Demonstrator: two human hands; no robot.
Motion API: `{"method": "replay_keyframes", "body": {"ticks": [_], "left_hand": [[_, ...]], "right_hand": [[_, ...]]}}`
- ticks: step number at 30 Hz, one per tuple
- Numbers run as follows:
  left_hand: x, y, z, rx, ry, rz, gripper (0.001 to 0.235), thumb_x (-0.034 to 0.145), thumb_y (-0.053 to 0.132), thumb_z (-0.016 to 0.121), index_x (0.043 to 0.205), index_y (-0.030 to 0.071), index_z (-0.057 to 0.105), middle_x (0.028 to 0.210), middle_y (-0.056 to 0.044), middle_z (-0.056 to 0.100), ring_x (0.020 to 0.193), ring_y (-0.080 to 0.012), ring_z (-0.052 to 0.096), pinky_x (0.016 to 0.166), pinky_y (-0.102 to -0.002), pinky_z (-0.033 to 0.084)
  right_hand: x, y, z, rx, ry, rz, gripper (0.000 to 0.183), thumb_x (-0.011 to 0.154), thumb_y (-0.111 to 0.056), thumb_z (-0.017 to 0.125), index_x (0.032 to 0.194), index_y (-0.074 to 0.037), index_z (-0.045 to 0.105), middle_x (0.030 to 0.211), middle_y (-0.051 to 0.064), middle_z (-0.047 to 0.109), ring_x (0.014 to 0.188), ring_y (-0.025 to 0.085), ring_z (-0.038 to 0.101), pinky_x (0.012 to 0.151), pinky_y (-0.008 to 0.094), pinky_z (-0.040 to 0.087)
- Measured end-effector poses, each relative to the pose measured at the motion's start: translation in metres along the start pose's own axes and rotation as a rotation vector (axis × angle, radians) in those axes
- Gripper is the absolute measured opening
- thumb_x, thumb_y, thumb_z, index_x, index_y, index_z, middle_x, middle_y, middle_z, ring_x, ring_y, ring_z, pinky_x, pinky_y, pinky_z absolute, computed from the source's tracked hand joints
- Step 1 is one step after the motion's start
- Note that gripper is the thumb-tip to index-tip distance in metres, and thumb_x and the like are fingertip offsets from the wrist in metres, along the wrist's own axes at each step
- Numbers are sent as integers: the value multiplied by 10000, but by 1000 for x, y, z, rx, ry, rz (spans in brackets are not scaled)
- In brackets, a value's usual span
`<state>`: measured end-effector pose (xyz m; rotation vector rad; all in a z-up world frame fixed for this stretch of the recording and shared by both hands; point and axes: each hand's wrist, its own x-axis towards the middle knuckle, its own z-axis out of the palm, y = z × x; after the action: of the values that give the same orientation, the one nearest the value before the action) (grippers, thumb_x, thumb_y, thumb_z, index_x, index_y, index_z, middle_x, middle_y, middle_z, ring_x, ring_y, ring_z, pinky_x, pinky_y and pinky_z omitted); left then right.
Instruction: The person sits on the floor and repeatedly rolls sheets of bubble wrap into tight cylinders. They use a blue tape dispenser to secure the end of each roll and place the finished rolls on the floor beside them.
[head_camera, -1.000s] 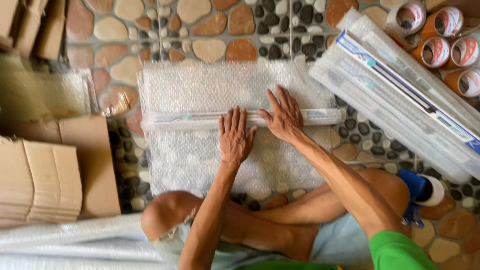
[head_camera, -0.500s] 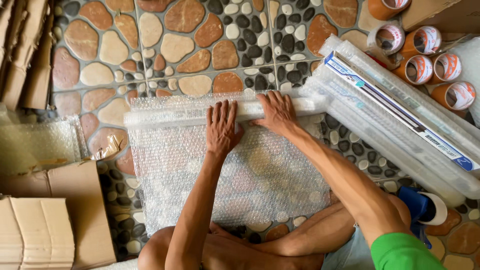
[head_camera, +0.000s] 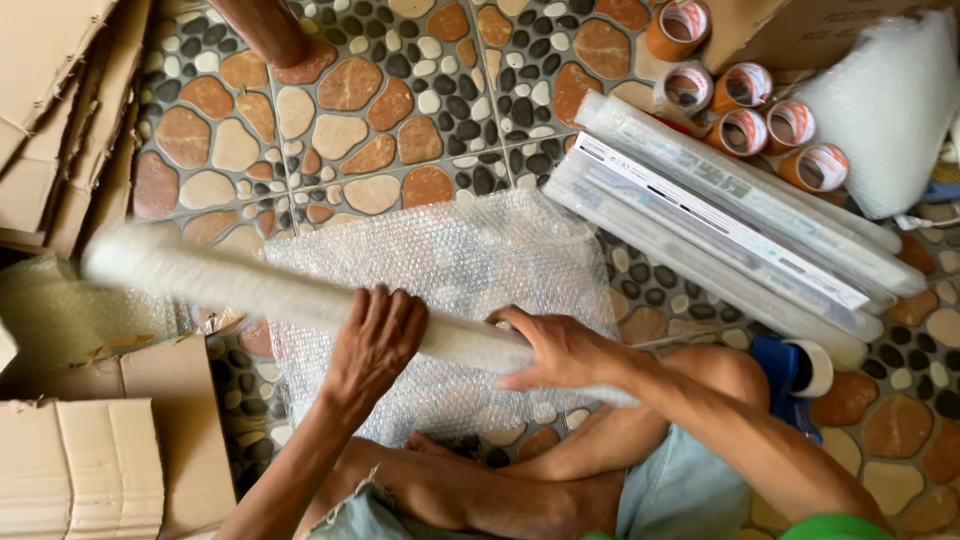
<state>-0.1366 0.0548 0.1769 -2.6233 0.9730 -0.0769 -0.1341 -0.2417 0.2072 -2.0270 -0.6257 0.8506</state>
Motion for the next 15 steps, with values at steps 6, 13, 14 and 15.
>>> {"method": "replay_keyframes", "body": {"ticks": [6,13,14,15], "left_hand": [[-100,52,-75,-361,-147,-178,340,791,208,716,1074,125,546,872,-57,612,734,-305,637,543,-444,518],[-111,142,-129,-1056,-634,-443,542,767,441,835,1215,228,615,1095,-71,730,904,-350,753,793,-493,591],[-108,159,-124,-1242,-614,-485,494,740,361,781,1180,195,630,1037,-42,720,895,-267,703,800,-418,543],[-107,178,-120,-1431,-593,-532,456,712,280,728,1145,162,645,980,-14,711,886,-186,653,807,-344,495]], "right_hand": [[-145,116,37,-621,1028,-182,435,840,149,539,1174,-44,741,1051,117,784,936,342,737,842,455,567],[-338,251,83,-396,1541,466,205,1080,-31,699,1261,57,736,1150,219,749,1008,363,699,921,454,536],[-351,265,96,-254,1332,780,465,1074,-280,615,1460,-24,570,1389,200,614,1236,400,570,1050,501,445],[-365,278,110,-112,1090,1066,738,1067,-527,532,1656,-101,405,1623,186,481,1458,443,441,1173,552,354]]}}
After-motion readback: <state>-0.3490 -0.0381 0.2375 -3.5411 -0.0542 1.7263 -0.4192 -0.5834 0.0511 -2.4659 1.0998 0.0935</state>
